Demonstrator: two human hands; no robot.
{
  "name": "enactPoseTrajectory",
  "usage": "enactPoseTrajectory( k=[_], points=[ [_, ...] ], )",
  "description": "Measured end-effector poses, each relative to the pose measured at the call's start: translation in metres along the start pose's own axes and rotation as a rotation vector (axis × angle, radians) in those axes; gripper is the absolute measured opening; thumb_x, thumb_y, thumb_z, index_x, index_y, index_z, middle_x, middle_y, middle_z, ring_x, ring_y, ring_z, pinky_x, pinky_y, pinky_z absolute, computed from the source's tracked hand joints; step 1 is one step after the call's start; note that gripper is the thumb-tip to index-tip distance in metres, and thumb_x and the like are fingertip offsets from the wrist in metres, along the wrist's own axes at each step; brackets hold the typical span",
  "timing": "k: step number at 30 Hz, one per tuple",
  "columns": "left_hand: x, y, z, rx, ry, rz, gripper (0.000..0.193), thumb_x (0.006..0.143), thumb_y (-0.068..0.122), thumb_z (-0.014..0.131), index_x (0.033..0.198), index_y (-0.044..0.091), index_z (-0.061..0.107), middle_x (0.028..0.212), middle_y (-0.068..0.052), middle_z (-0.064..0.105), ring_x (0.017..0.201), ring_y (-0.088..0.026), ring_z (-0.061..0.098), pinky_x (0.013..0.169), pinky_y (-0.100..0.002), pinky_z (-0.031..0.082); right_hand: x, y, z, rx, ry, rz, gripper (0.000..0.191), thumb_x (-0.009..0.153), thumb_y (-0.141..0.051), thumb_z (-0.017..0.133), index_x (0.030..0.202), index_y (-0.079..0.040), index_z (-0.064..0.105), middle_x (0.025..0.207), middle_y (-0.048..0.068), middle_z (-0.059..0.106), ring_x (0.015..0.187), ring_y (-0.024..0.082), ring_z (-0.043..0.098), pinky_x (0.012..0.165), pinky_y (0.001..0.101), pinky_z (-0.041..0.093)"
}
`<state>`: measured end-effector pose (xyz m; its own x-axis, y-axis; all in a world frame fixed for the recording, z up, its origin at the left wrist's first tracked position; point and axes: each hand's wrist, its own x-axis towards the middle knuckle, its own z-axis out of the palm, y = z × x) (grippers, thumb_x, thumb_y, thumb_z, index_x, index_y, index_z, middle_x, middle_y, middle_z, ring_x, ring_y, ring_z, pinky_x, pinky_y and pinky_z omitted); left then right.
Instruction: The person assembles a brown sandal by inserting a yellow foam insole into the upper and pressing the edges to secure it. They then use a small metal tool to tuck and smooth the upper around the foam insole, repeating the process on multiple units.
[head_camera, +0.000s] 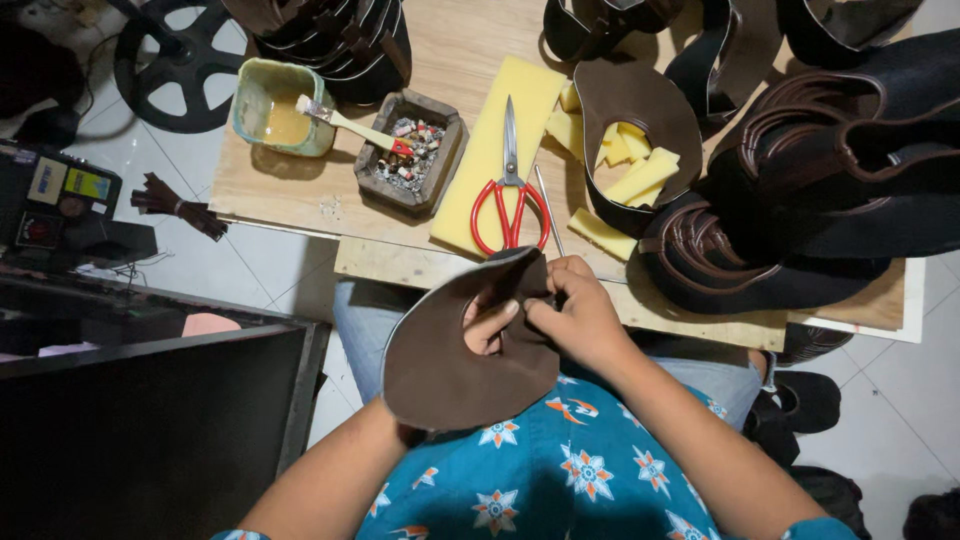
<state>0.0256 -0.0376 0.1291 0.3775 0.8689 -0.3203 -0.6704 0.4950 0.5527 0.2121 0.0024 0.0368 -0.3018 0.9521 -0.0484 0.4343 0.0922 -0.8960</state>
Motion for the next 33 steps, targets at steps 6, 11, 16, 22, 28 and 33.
enactPoseTrajectory(
  k=[6,11,16,22,28,33],
  points=[
    [-0.014,-0.006,-0.037,1.456,-0.008,0.41,0.044,0.089,0.017,0.069,0.131,0.005,0.064,0.109,-0.008,0.066,0.088,-0.016,0.066,0.076,-0.03,0.053,-0.006,-0.008,0.001,-0.086,0.073,-0.08,0.026,0.077,-0.014,0.075,0.084,0.002,0.057,0.107,0.014,0.057,0.099,0.026,0.058,0.086,0.0334,0.05],
    [0.042,-0.051,-0.08,0.245,-0.035,0.031,0.027,0.101,0.008,0.06,0.127,0.001,0.063,0.106,-0.004,0.069,0.092,-0.012,0.066,0.081,-0.028,0.054,-0.004,-0.011,-0.004,-0.162,0.059,-0.094,0.024,0.081,-0.015,0.078,0.081,0.002,0.06,0.112,0.014,0.059,0.106,0.026,0.059,0.091,0.0326,0.05],
    [0.049,-0.072,-0.099,0.495,0.159,0.031,0.029,0.1,0.01,0.06,0.127,0.001,0.065,0.107,-0.006,0.073,0.094,-0.012,0.069,0.082,-0.027,0.056,-0.005,-0.008,-0.002,0.05,-0.018,-0.015,0.027,0.082,-0.02,0.078,0.099,0.001,0.073,0.128,0.017,0.055,0.11,0.025,0.057,0.09,0.0342,0.049],
    [0.04,-0.055,-0.098,0.441,0.108,0.141,0.028,0.099,0.008,0.06,0.126,0.0,0.063,0.112,-0.006,0.072,0.099,-0.012,0.068,0.087,-0.028,0.055,0.009,-0.008,-0.015,-0.063,0.204,-0.168,0.016,0.096,-0.017,0.07,0.102,-0.001,0.069,0.119,0.017,0.064,0.111,0.028,0.065,0.095,0.0372,0.051],
    [0.037,-0.051,-0.12,-0.05,-0.098,0.01,0.025,0.103,0.007,0.062,0.127,-0.001,0.061,0.107,-0.007,0.07,0.09,-0.012,0.066,0.082,-0.027,0.053,0.043,-0.008,-0.017,-0.636,0.087,0.056,0.041,0.081,-0.026,0.077,0.108,0.0,0.061,0.102,0.022,0.068,0.094,0.042,0.066,0.079,0.0498,0.051],
    [0.03,-0.05,-0.128,-0.028,-0.155,0.02,0.025,0.099,0.004,0.06,0.123,-0.001,0.061,0.104,-0.007,0.071,0.087,-0.013,0.067,0.08,-0.028,0.055,0.05,0.001,-0.008,-0.677,0.011,0.195,0.034,0.083,-0.025,0.073,0.105,-0.003,0.06,0.093,0.023,0.07,0.089,0.043,0.067,0.079,0.052,0.052]
  ],
)
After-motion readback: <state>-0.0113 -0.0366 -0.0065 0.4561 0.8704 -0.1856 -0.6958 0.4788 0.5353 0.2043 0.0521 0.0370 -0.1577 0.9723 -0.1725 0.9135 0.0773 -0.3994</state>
